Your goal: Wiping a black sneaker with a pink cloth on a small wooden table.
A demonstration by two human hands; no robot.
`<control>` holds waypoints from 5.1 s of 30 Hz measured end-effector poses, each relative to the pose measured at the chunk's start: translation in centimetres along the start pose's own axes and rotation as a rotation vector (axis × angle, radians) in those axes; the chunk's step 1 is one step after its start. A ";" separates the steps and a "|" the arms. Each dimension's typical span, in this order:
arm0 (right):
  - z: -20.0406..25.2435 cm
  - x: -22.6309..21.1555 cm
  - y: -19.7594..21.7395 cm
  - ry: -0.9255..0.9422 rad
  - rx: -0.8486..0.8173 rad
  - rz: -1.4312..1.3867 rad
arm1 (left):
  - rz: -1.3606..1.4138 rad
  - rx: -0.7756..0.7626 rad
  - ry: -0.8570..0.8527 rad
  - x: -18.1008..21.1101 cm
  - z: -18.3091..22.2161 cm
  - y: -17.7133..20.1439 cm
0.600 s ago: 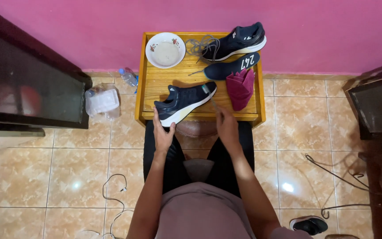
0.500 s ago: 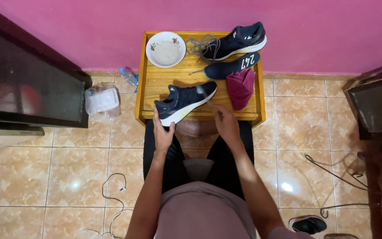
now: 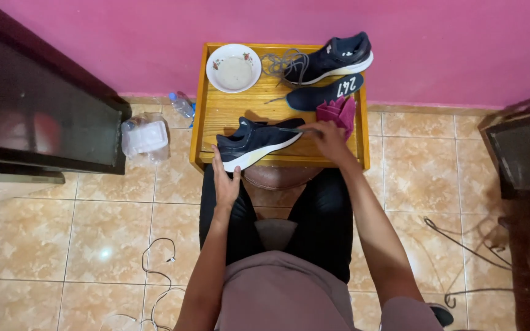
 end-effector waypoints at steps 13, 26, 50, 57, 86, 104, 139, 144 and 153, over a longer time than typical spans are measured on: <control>-1.4 -3.8 1.3 0.022 -0.063 -0.235 | 0.008 0.036 -0.045 -0.2 -0.2 -0.1; -2.3 -3.2 0.8 0.061 -0.040 -0.173 | -0.032 0.039 -0.048 -0.7 -0.5 -0.7; 8.7 -8.7 -8.6 -0.322 0.328 -0.208 | 0.027 0.006 0.026 0.3 0.5 0.0; 7.1 -12.5 -5.9 -0.183 0.309 -0.111 | 0.066 -0.020 0.046 1.2 0.9 0.4; 8.2 -8.4 -5.9 -0.252 0.263 -0.115 | 0.041 0.002 0.016 -0.9 -0.3 -0.5; 9.6 -7.0 -5.6 -0.390 0.253 -0.241 | -0.094 0.172 -0.296 -0.1 -0.7 -0.4; 7.9 -8.8 -8.1 -0.360 0.161 -0.080 | 0.055 0.181 -0.069 8.2 -1.3 -1.2; 7.1 -13.5 -7.1 -0.226 0.266 -0.177 | 0.035 0.176 -0.033 8.0 -0.8 -1.2; 7.9 -11.8 -7.0 -0.266 0.242 -0.174 | -0.013 0.172 -0.041 6.8 -1.1 -1.8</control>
Point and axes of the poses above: each hand's wrist, its own z-axis away from the middle knuckle, its own y-axis out of the back of the hand, x = y × z, the point moved 7 cm from there along -z, towards the middle knuckle, and after that the axes turned 13 degrees about y, right-handed, at the moved point
